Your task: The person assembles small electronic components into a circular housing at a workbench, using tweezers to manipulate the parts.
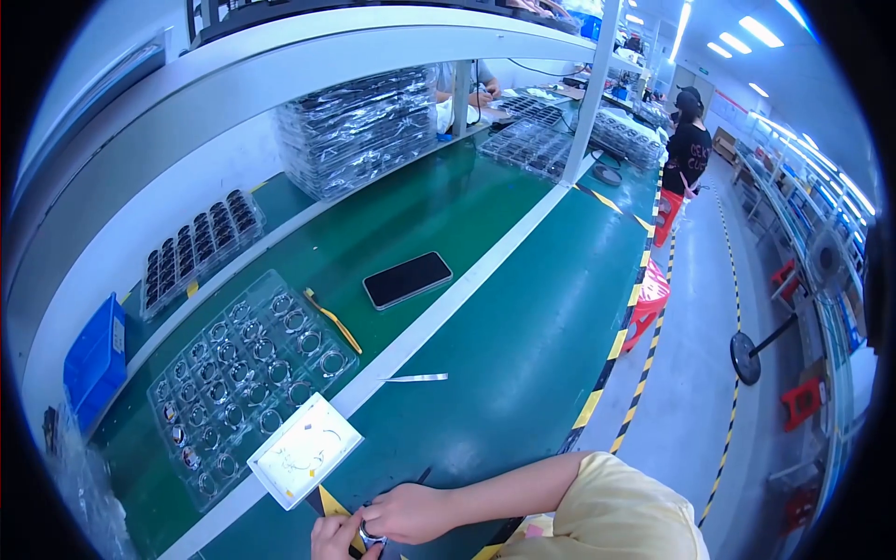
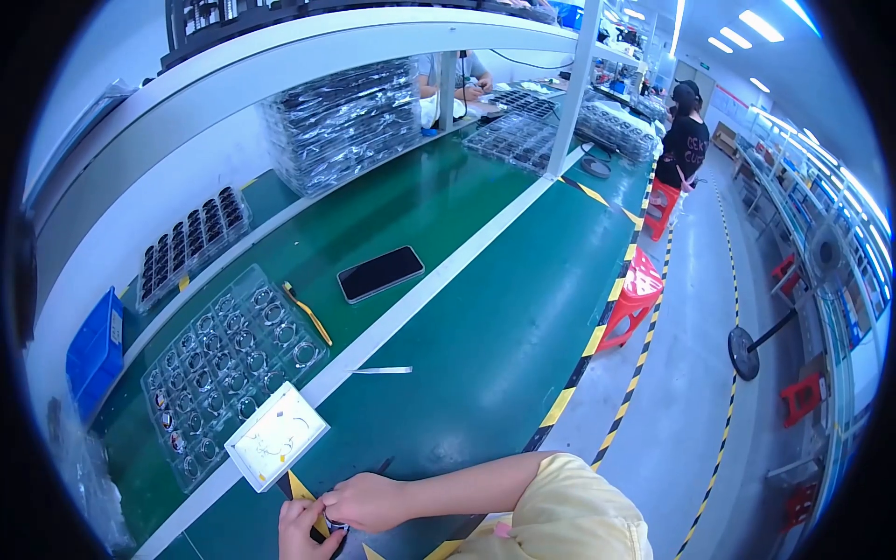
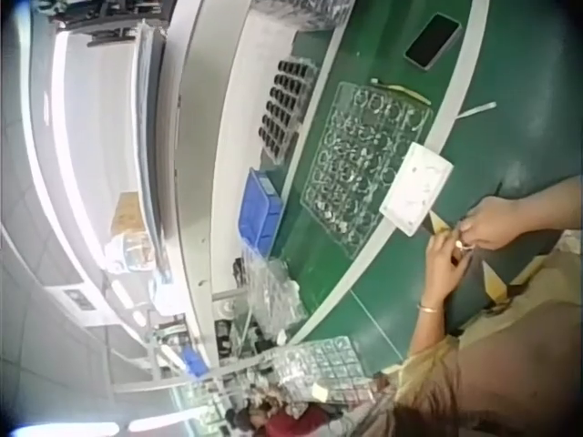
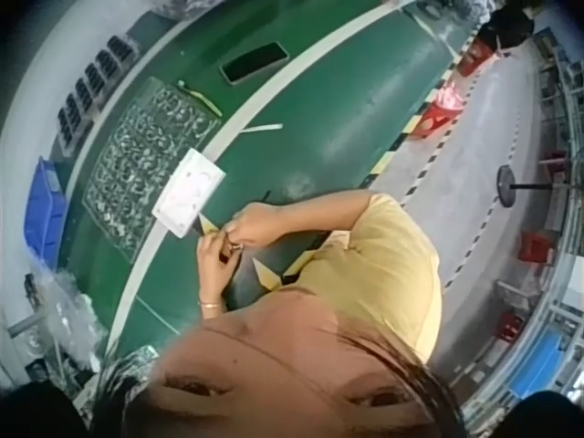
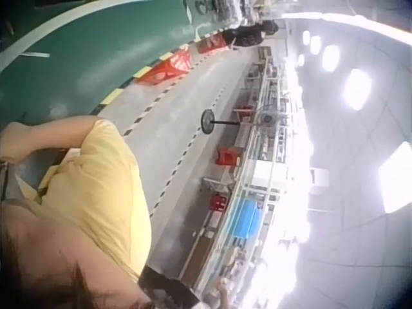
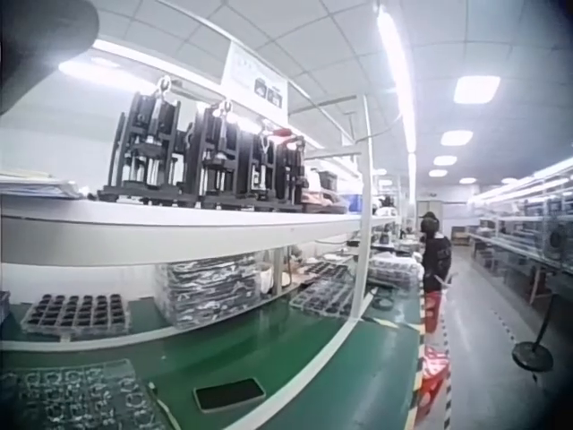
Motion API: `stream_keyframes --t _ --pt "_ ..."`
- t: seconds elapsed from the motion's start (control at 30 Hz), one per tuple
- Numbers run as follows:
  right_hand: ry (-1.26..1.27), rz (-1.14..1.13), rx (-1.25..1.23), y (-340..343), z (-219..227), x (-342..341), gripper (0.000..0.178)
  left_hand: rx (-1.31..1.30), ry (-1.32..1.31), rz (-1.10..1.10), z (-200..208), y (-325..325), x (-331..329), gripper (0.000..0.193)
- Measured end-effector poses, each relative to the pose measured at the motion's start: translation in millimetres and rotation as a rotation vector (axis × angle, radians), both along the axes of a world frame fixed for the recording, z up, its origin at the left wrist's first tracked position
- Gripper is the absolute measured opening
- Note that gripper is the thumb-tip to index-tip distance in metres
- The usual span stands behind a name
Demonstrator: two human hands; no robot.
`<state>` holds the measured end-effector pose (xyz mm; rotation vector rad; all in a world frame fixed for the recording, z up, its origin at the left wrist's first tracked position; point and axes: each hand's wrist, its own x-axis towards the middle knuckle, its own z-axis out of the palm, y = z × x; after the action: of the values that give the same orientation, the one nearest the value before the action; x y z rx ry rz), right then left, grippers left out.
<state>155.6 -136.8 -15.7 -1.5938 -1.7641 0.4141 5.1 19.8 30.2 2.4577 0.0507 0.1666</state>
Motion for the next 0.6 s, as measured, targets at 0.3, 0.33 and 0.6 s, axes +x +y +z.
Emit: stream_keyframes --t 0.3,0.33,0.6 --pt "-0.062 0.001 0.046 -2 -2 -1 0.013 -0.004 -0.005 0.029 0 -3 1 0.055" --pt "-0.058 0.007 0.03 -3 -1 0 0.013 -0.024 -0.01 0.043 -2 -4 1 0.056" --pt "-0.119 -0.076 -0.014 -4 -8 -12 0.013 -0.053 -0.064 0.105 -6 -6 3 0.055"
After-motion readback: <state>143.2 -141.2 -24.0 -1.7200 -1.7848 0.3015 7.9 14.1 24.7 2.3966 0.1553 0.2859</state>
